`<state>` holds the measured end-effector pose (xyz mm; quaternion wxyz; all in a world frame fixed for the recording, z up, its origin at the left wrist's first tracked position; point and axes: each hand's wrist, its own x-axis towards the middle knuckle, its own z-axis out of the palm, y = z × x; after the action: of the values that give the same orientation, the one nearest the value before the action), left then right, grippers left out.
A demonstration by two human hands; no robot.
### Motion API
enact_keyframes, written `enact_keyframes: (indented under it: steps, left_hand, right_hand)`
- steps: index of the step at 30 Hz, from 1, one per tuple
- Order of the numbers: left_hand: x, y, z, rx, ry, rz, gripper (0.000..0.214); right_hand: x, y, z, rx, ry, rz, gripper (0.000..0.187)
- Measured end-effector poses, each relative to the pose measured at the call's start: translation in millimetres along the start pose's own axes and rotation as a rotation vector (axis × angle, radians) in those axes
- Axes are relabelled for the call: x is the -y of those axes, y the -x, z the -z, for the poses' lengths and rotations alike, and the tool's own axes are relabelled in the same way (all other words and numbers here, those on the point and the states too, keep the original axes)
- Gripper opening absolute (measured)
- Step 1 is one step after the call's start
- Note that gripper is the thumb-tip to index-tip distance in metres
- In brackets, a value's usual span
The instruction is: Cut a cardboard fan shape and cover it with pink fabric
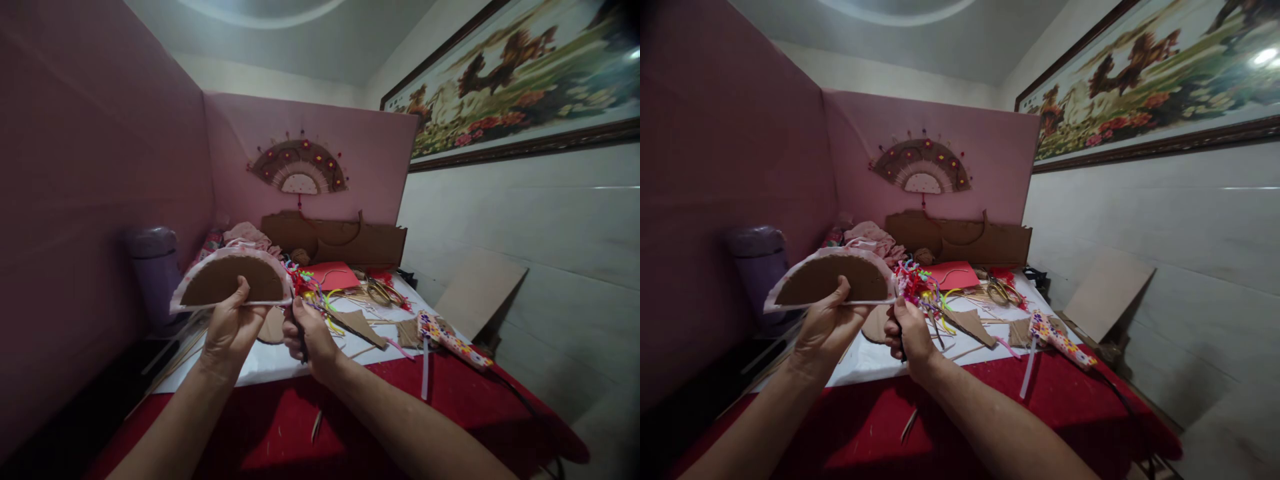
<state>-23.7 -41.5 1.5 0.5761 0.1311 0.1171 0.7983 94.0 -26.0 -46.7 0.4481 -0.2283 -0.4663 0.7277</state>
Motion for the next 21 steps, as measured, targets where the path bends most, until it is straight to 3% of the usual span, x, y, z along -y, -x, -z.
enact_keyframes:
  steps: [21]
  left_hand:
    - [-1.0,-6.0,5.2,-0.038,0.017,0.103,0.031]
  right_hand:
    - [-1.1,-0.5,0.0,-0.023,0.060,0.068,0.052]
